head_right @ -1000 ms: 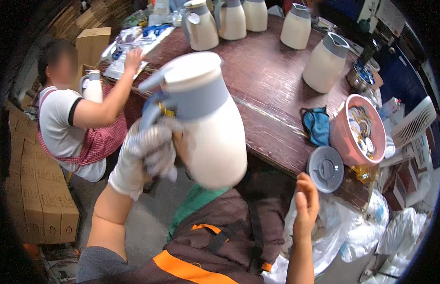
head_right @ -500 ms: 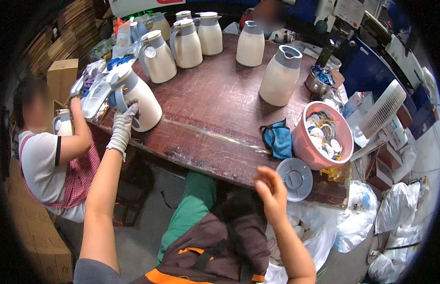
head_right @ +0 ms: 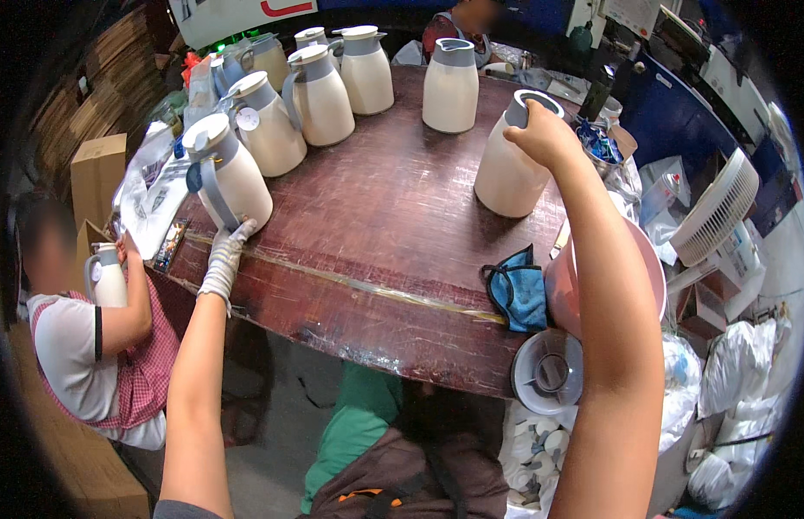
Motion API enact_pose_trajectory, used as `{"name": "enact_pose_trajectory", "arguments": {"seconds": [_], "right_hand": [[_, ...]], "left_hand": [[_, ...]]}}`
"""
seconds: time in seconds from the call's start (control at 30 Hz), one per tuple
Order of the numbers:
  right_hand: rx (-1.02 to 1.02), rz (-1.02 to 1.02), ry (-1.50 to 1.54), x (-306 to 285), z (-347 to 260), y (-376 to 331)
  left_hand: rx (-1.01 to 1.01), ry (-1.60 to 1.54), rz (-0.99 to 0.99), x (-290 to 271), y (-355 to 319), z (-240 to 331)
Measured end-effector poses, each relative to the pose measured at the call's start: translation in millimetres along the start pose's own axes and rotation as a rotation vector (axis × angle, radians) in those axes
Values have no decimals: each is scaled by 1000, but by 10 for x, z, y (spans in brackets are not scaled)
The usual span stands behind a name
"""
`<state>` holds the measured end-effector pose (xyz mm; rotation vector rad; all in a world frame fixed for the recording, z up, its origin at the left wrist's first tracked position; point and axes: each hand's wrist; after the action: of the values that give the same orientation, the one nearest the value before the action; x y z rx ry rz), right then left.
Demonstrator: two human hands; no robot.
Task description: The person assembles white kettles by inserting rubber stoppers and attaching lids. They handle each kettle one at a time, place the stopper into the opening, then secure the lid on top, and set the finished unit on the table.
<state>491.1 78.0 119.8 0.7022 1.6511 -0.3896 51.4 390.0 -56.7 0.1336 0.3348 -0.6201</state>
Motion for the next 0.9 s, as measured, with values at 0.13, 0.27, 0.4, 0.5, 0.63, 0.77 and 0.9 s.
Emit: {"name": "enact_pose_trajectory", "arguments": {"seconds": [0.13, 0.27, 0.4, 0.5, 0.63, 0.77, 0.9], "right_hand": [[134, -187, -51, -74, -146, -117], [4, -74, 89, -31, -156, -585], [-338, 56, 430, 2, -346, -1573], [-614, 27, 506, -32, -461, -2443], [-613, -169, 559, 112, -520, -3492], [-414, -218, 659, 719, -519, -4354], [-404, -259, 794, 794, -378, -4826]], "left_hand": [[-79, 63, -65, -8, -212, -137], [-97, 156, 154, 200, -484, 25], [316, -65, -50, 669, -962, 639], [542, 160, -151, 1044, -1459, 1489], [196, -12, -766, 1442, -2096, 2062], [2, 136, -923, 1686, -2707, 1611], [-48, -92, -882, 1743, -3004, 1323]]}}
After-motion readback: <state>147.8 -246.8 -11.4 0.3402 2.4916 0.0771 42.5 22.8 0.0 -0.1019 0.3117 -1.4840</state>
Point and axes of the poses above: each hand's wrist, its own y-axis towards the middle knuckle, its own x-axis out of the palm, z = x × y, and after that the axes turned 14 degrees about -z, right-handed
